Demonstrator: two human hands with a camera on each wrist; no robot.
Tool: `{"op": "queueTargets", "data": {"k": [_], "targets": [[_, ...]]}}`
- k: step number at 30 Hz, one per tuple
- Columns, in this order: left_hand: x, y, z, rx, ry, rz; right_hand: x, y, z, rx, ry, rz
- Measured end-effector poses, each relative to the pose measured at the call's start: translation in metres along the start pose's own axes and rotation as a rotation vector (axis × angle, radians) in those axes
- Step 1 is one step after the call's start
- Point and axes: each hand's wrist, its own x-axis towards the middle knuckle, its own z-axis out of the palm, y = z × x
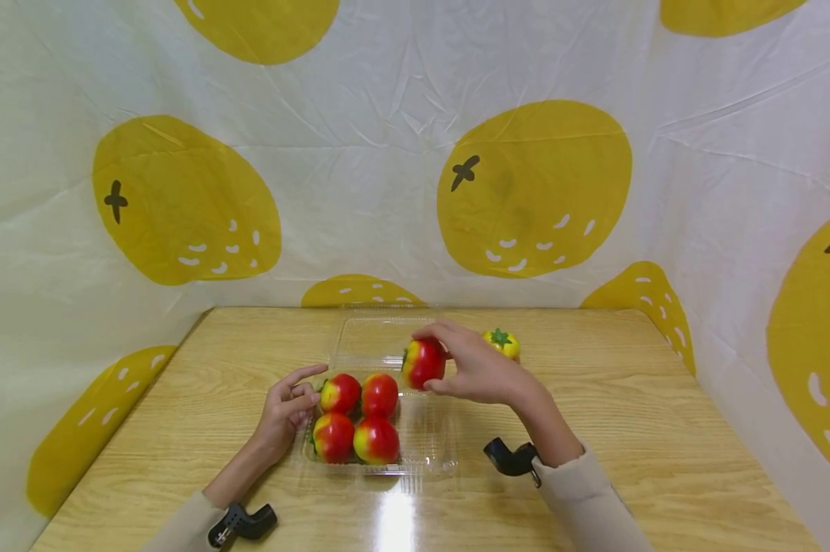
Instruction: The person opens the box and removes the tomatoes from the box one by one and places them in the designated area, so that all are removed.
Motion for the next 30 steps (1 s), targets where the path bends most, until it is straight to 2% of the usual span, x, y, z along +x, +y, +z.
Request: {"op": "queueTargets", "data": {"k": [12,19,30], "targets": [[-0.001,0.001,0.001,0.001,0.017,-0.009,-0.009,0.007,-0.001,0.105,0.037,0.047],[-0.001,0.001,0.001,-0.010,0.013,-0.011,-0.013,0.011,0.000,0.192,0.069,0.015],[0.000,0.001,0.000,-0.011,0.012,-0.017,-0.015,0.015,0.002,0.224,0.086,0.001]]}}
